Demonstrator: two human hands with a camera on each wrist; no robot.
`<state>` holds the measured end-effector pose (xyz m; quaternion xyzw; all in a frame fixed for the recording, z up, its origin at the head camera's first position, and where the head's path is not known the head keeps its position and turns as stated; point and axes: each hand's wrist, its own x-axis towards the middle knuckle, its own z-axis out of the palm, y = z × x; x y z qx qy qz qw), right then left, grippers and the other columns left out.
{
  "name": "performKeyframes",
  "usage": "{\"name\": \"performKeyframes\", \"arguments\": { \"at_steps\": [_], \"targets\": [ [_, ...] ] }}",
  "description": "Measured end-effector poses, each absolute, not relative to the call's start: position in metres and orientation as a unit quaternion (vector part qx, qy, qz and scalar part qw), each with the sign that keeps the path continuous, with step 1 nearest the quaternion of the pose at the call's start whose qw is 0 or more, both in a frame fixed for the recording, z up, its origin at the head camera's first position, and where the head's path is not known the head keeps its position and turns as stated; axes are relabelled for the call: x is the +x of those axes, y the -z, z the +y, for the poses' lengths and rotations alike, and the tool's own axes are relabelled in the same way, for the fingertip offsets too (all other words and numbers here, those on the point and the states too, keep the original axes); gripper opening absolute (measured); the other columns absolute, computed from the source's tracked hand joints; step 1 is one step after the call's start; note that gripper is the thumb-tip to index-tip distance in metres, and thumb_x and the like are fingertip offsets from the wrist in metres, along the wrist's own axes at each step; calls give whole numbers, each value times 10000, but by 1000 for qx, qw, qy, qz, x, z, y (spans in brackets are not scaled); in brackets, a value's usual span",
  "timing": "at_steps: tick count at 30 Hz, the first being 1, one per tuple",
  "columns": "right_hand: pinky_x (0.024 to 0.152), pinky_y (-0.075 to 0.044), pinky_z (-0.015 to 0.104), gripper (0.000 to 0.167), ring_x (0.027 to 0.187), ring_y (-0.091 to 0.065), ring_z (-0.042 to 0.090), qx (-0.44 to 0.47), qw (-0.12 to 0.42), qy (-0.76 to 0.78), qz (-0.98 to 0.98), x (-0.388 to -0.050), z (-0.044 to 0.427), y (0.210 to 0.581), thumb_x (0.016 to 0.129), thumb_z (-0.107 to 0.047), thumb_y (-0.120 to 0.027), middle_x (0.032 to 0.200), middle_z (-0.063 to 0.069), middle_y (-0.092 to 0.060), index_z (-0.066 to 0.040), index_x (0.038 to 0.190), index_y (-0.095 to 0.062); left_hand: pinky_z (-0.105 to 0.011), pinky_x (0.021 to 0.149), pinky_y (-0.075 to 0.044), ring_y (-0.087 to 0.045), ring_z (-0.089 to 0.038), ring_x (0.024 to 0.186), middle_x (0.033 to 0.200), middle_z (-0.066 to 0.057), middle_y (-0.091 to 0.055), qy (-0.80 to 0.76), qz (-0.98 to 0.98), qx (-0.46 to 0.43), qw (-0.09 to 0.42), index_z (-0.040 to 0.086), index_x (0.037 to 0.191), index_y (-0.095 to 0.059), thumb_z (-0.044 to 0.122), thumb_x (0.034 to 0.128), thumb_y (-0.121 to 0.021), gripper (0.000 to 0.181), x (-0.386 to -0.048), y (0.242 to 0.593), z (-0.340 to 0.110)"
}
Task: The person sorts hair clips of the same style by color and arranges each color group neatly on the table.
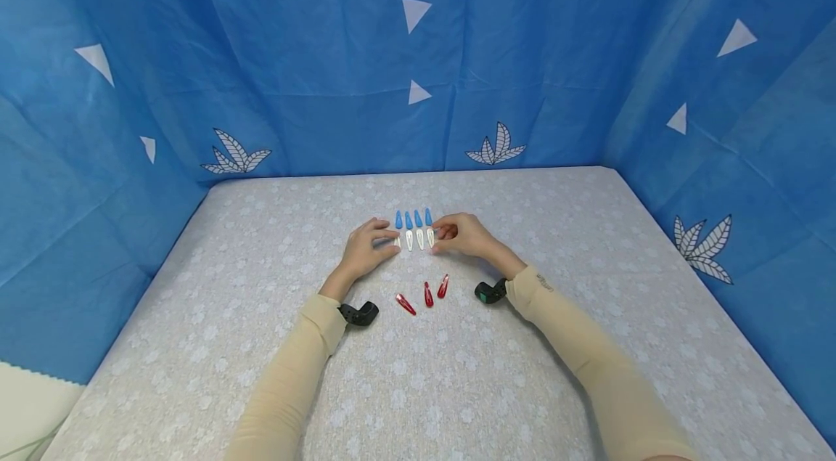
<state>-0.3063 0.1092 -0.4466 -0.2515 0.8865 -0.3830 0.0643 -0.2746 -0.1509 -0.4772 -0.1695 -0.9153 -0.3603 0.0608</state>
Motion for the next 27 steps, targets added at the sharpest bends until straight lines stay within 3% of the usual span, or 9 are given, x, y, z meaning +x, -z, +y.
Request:
{"name": "performKeyframes", "arguments": {
  "at_steps": [9,15,27],
  "targets": [
    [741,-538,298,464,832,-623,172,-244,59,390,886,-284,128,440,804,-192,-813,991,110,-698,6,1201,-675,-558,1199,-201,-335,-386,1434,1402,-171,-540,374,-910,-166,60,66,1197,-701,253,872,-729,376,-274,473,-150],
    [737,-549,307,449,824,-628,165,-251,36,385,888,-264,137,439,805,-194,-812,988,103,-701,-6,1191,-683,-552,1175,-273,-392,-390,1397,1390,-181,-548,394,-904,-157,51,55,1220,-688,245,871,-732,399,-273,471,-149],
    [680,-536,246,462,802,-629,136,-260,9,390,883,-235,139,440,785,-205,-828,998,83,-694,-32,1190,-688,-554,1137,-339,-443,-398,1347,1404,-202,-522,419,-893,-159,34,22,1265,-647,241,897,-708,433,-265,452,-138]
  ]
}}
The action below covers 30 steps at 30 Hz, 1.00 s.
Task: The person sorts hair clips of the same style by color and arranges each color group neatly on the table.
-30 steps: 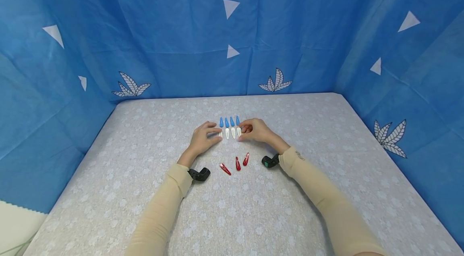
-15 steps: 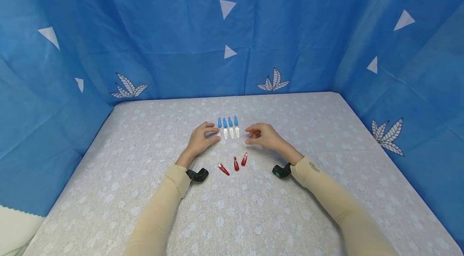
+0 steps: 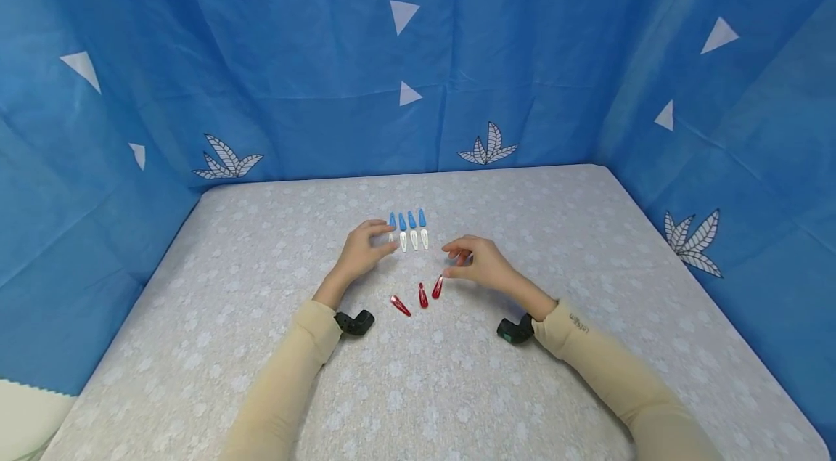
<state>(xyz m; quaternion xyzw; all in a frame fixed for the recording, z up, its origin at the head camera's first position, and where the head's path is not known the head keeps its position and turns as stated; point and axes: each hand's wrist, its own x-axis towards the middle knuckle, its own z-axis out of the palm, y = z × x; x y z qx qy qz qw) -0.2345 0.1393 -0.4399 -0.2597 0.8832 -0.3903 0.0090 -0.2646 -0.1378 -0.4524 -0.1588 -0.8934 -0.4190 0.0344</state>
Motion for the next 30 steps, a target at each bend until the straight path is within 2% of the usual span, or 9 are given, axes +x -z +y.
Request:
{"name": "performKeyframes", "arguments": {
  "at_steps": [13,22,26,30],
  "targets": [
    [651,-520,217,455,770,-610,111,-251,4,384,889,-213,131,444,761,-209,-849,950,57,-681,-39,1156,-702,-557,1063,-415,-523,-390,1275,1343,-186,-575,357,-919,-160,46,42,1223,-677,228,873,-727,399,-211,434,-125],
    [659,-518,229,535,731,-603,101,-229,-24,393,890,-201,126,450,694,-206,-894,938,67,-679,2,1142,-688,-532,1047,-435,-552,-374,1247,1310,-182,-605,386,-910,-135,66,23,1314,-599,256,848,-749,542,-175,438,-120],
    [646,-502,214,567,730,-587,91,-223,-25,394,891,-200,124,455,681,-236,-902,936,57,-669,6,1145,-684,-519,978,-479,-599,-357,1166,1253,-173,-632,392,-907,-127,83,17,1294,-610,248,830,-768,542,-165,443,-119],
    [646,-489,216,583,732,-571,96,-222,-23,388,894,-197,121,457,684,-255,-899,932,48,-661,10,1154,-678,-448,831,-506,-622,-292,988,1136,-154,-650,383,-910,-121,103,5,1256,-627,261,798,-798,552,-158,450,-118]
  ]
}}
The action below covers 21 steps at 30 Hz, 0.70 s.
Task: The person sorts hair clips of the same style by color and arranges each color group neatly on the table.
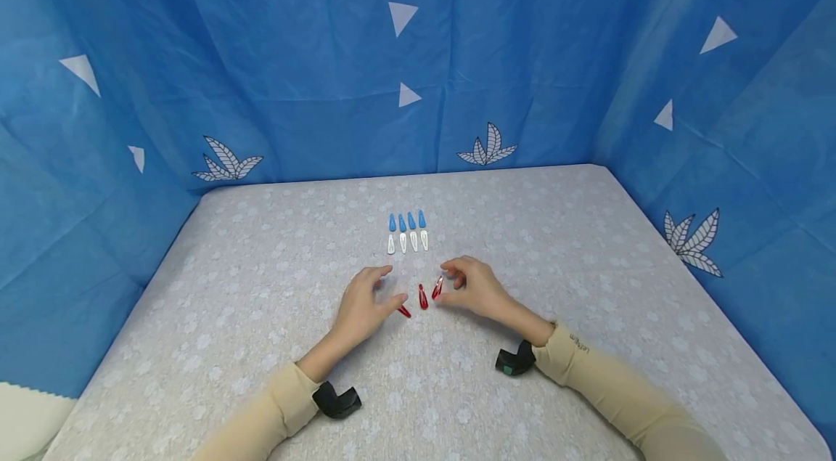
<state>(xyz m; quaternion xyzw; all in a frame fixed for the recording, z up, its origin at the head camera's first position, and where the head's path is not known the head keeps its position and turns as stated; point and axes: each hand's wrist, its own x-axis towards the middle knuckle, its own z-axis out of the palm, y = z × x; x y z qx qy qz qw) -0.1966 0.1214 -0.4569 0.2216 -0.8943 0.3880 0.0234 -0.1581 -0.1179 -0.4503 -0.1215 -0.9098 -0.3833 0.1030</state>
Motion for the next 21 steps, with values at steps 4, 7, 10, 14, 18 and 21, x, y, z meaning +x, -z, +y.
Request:
{"name": "performKeyframes", "arguments": {
  "at_steps": [4,7,10,14,18,21],
  "targets": [
    [657,-483,222,580,731,-566,108,226,32,-369,-901,-194,118,458,695,-261,-893,927,46,-653,9,1159,-673,-349,726,-454,-552,-216,868,1029,-122,-623,367,-915,-120,116,3,1228,-639,301,751,-831,594,-152,457,-117],
    [655,-467,221,567,727,-550,109,228,42,-357,-905,-193,117,459,698,-261,-891,913,34,-640,5,1151,-675,-319,714,-439,-529,-187,861,1005,-99,-606,353,-920,-118,120,11,1206,-649,344,719,-843,622,-149,463,-116],
    [654,-453,221,557,724,-531,108,230,49,-350,-907,-193,116,461,701,-270,-889,899,26,-622,1,1139,-677,-341,721,-458,-538,-200,880,1007,-94,-599,338,-924,-119,134,13,1158,-663,369,690,-851,618,-147,468,-115],
    [658,-448,229,545,722,-515,107,232,57,-341,-909,-193,116,462,705,-281,-887,891,22,-605,-6,1128,-679,-384,740,-476,-545,-236,899,992,-89,-581,324,-926,-114,159,26,1053,-678,387,646,-874,578,-146,471,-113],
    [657,-443,230,534,719,-501,104,229,63,-335,-912,-192,116,463,702,-289,-889,874,12,-586,-18,1113,-683,-387,733,-471,-535,-244,879,957,-81,-565,310,-929,-114,165,49,967,-680,409,613,-897,549,-146,472,-111],
    [650,-436,227,529,719,-488,99,225,62,-334,-913,-192,116,464,698,-295,-891,869,10,-575,-26,1103,-682,-374,711,-461,-524,-234,855,937,-73,-558,300,-932,-114,168,64,923,-680,413,594,-912,533,-146,473,-110]
  ]
}}
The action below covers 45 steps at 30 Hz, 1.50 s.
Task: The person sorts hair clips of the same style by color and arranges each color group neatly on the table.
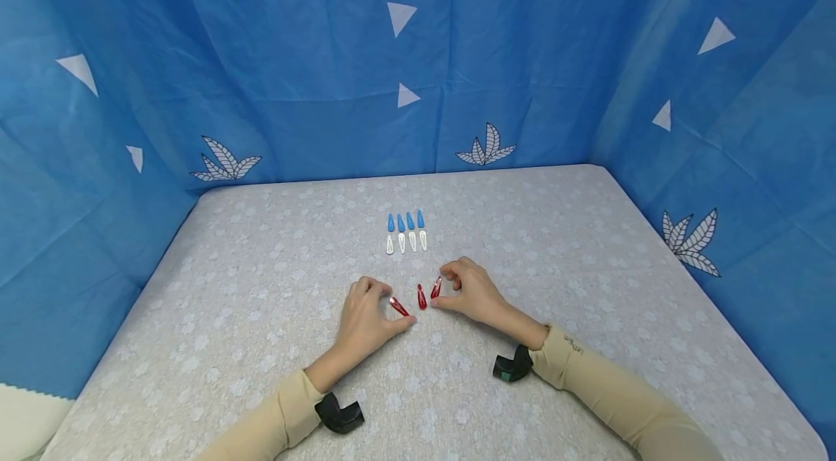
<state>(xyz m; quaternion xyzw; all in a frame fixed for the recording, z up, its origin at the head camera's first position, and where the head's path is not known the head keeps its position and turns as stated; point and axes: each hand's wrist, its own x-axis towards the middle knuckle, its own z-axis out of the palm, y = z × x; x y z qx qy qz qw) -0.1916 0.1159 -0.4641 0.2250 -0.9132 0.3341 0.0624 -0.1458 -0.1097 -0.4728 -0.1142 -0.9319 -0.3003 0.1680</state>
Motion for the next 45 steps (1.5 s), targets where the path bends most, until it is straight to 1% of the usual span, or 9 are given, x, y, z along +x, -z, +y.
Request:
{"name": "performKeyframes", "arguments": {
  "at_steps": [7,12,15,21,27,34,41,45],
  "targets": [
    [638,-419,220,526,710,-452,78,216,62,-317,-921,-192,114,466,680,-328,-898,853,4,-552,-54,1071,-678,-372,700,-457,-517,-224,843,926,-65,-561,289,-935,-110,175,71,896,-690,414,598,-910,505,-146,474,-109],
    [609,-388,204,509,693,-423,73,209,60,-296,-930,-191,112,466,691,-375,-882,822,-17,-504,-80,1054,-682,-376,706,-457,-519,-228,843,931,-70,-568,293,-932,-112,183,64,894,-701,401,614,-902,482,-145,474,-107],
    [595,-383,202,500,687,-419,72,206,61,-292,-932,-191,112,465,698,-377,-877,817,-20,-493,-79,1052,-687,-377,703,-452,-518,-229,841,932,-72,-570,299,-929,-114,187,64,884,-704,384,618,-899,459,-146,475,-107],
    [585,-385,207,472,669,-405,65,214,79,-292,-929,-189,111,466,706,-366,-874,803,-12,-491,-78,1032,-692,-391,715,-462,-530,-245,847,932,-82,-582,304,-926,-111,194,59,877,-711,353,615,-903,438,-145,477,-107],
    [593,-393,212,457,675,-408,66,220,85,-292,-927,-188,110,465,711,-355,-872,815,2,-510,-77,1026,-694,-416,758,-483,-552,-282,888,945,-102,-587,301,-929,-100,190,27,916,-680,331,612,-908,486,-146,475,-107],
    [606,-402,218,477,687,-417,68,222,84,-288,-928,-189,111,465,715,-368,-866,828,5,-515,-71,1046,-694,-410,733,-472,-539,-277,860,926,-103,-574,303,-928,-100,191,33,854,-671,321,612,-911,446,-145,474,-108],
    [607,-407,217,469,678,-421,58,223,89,-287,-927,-190,112,468,710,-378,-868,829,-1,-523,-84,1033,-699,-396,717,-466,-535,-253,843,912,-91,-576,301,-926,-112,200,52,838,-687,321,619,-911,413,-146,476,-109],
    [602,-407,211,453,677,-427,55,226,94,-289,-925,-191,112,468,708,-377,-869,830,-6,-528,-93,1019,-702,-395,718,-469,-541,-255,849,920,-93,-582,307,-925,-113,195,53,837,-691,322,626,-906,403,-147,475,-110]
  ]
}}
